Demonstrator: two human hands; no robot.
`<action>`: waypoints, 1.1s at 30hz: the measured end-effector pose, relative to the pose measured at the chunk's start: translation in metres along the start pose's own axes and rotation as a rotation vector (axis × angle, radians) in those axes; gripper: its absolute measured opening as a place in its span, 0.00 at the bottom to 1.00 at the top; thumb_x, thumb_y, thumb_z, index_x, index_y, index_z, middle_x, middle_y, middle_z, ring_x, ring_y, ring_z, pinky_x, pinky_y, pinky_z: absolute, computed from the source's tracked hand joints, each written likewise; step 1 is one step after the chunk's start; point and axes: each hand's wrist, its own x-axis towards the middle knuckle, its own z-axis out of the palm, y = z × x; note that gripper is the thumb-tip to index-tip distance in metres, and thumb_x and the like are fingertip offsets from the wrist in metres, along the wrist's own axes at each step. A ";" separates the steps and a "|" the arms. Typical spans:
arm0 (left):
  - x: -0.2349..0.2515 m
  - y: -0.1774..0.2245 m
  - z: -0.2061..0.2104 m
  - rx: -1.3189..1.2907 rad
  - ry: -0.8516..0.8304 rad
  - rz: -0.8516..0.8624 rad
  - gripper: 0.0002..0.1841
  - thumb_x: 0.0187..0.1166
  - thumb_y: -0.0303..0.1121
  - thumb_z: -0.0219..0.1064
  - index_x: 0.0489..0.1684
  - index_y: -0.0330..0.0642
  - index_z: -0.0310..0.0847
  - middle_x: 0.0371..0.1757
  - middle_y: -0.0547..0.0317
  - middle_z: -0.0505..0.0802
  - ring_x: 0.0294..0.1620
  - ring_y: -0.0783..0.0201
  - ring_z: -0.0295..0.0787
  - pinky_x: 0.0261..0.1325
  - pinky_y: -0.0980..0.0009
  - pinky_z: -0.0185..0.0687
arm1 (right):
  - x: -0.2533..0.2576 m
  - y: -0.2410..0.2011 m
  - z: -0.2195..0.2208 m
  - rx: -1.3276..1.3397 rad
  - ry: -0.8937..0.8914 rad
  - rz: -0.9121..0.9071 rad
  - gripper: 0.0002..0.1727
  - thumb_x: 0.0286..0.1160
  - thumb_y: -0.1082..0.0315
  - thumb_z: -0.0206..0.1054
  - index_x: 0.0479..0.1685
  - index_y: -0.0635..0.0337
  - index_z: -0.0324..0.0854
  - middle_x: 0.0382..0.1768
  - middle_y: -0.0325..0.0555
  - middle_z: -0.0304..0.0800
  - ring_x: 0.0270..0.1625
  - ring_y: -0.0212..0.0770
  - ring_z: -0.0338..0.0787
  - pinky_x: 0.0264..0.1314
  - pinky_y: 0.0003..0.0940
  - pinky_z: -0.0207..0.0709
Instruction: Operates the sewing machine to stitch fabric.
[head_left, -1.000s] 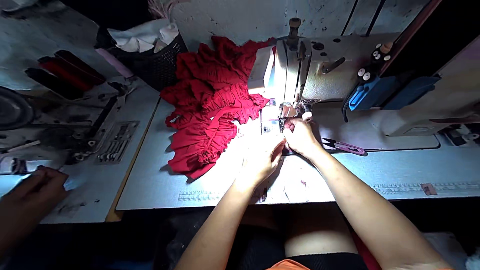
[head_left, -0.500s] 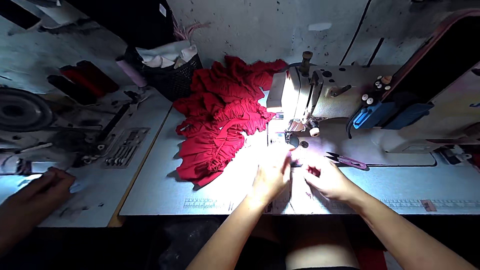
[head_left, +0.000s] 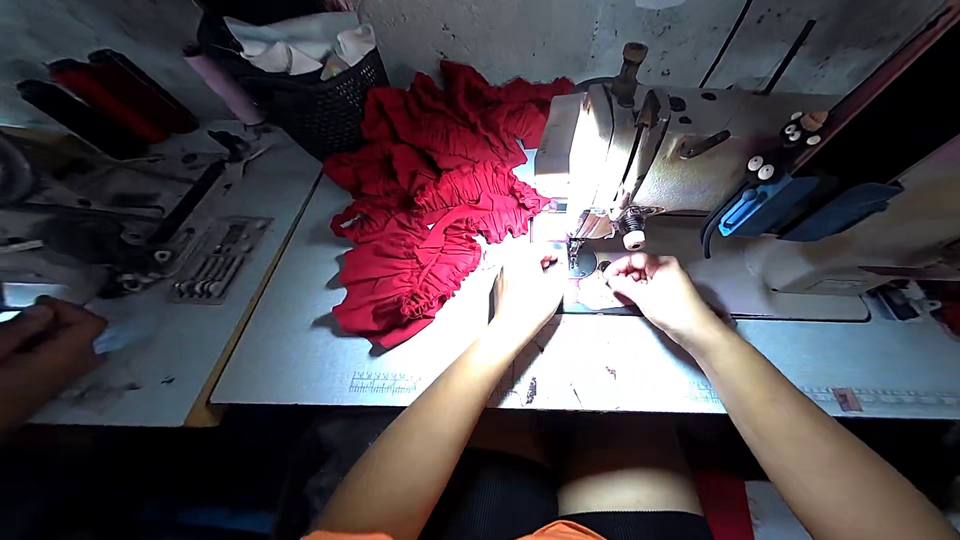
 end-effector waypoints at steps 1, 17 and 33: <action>0.009 -0.004 0.004 0.003 -0.004 0.010 0.10 0.80 0.35 0.68 0.47 0.40 0.92 0.45 0.50 0.93 0.50 0.53 0.90 0.56 0.50 0.82 | 0.007 0.001 0.006 0.016 0.034 0.024 0.03 0.73 0.77 0.71 0.41 0.62 0.88 0.33 0.40 0.88 0.30 0.27 0.82 0.36 0.25 0.80; -0.012 -0.006 -0.007 0.121 -0.104 0.310 0.10 0.82 0.35 0.63 0.35 0.42 0.87 0.35 0.57 0.88 0.40 0.60 0.87 0.46 0.57 0.81 | 0.004 0.003 0.029 -0.252 0.180 -0.355 0.13 0.76 0.73 0.65 0.53 0.59 0.93 0.44 0.48 0.94 0.44 0.36 0.91 0.50 0.30 0.85; -0.026 0.005 0.009 0.004 -0.147 0.348 0.08 0.79 0.35 0.66 0.37 0.47 0.91 0.37 0.61 0.90 0.47 0.60 0.86 0.55 0.54 0.74 | 0.006 0.030 0.009 -0.299 0.004 -0.775 0.10 0.74 0.77 0.64 0.36 0.64 0.93 0.45 0.51 0.96 0.57 0.46 0.92 0.69 0.38 0.81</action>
